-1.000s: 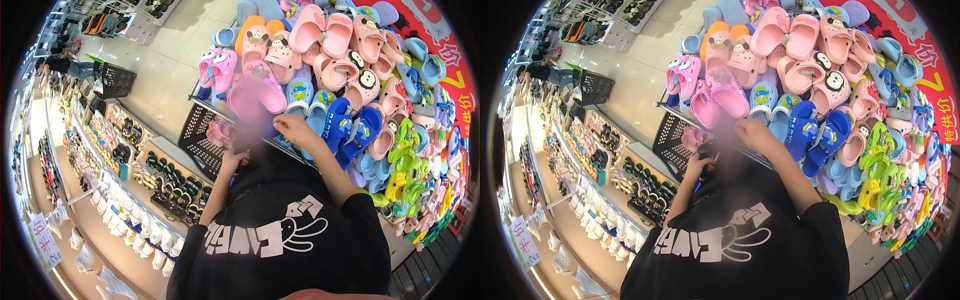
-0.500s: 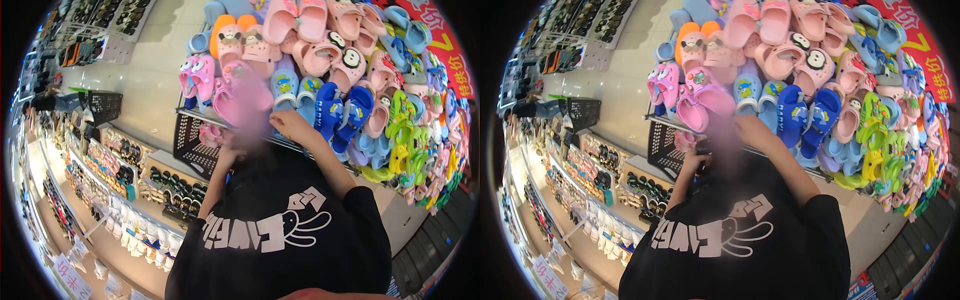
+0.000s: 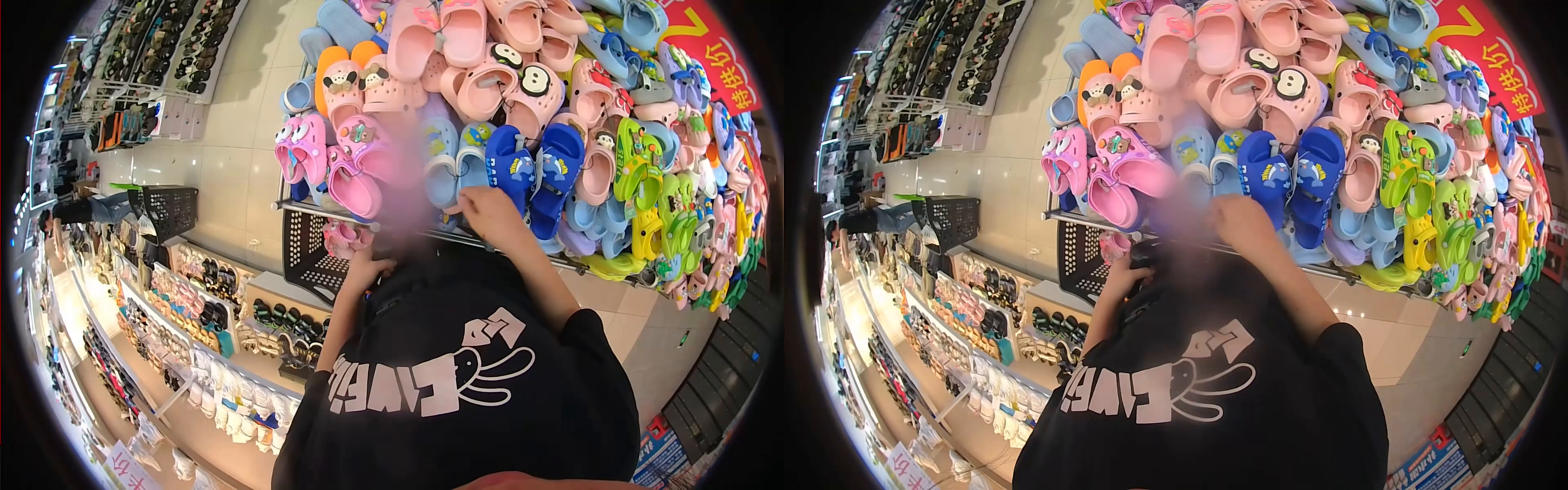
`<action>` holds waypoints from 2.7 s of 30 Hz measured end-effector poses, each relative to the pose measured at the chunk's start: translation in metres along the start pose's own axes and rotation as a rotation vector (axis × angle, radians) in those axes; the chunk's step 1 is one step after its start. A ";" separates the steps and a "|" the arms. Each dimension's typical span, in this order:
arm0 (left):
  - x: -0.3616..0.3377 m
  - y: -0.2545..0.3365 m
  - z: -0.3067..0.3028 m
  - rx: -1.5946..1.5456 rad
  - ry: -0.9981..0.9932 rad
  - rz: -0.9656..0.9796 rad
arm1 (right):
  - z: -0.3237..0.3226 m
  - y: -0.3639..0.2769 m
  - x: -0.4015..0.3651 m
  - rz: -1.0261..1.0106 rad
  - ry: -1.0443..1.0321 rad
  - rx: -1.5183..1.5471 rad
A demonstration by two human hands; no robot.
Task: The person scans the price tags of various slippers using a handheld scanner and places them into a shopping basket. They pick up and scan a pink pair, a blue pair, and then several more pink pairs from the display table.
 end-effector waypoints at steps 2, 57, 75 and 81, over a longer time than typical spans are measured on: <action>-0.003 0.013 0.007 0.045 0.006 0.010 | -0.007 0.019 -0.004 0.103 0.049 0.008; -0.016 0.163 0.113 0.285 -0.093 0.309 | -0.057 0.131 -0.061 0.466 0.536 -0.070; -0.022 0.141 0.090 0.274 -0.014 0.327 | -0.097 0.085 -0.069 0.145 0.826 -0.290; -0.022 0.139 0.089 0.286 -0.016 0.340 | -0.133 0.073 -0.051 0.155 0.894 -0.380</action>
Point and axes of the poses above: each hand's wrist, its own x-axis towards the middle knuckle, its own z-axis out of the palm, y = z × x, the point moved 10 cm from there along x, towards the middle knuckle, and after that the axes turned 7 degrees about z, right-handed, at the moved point
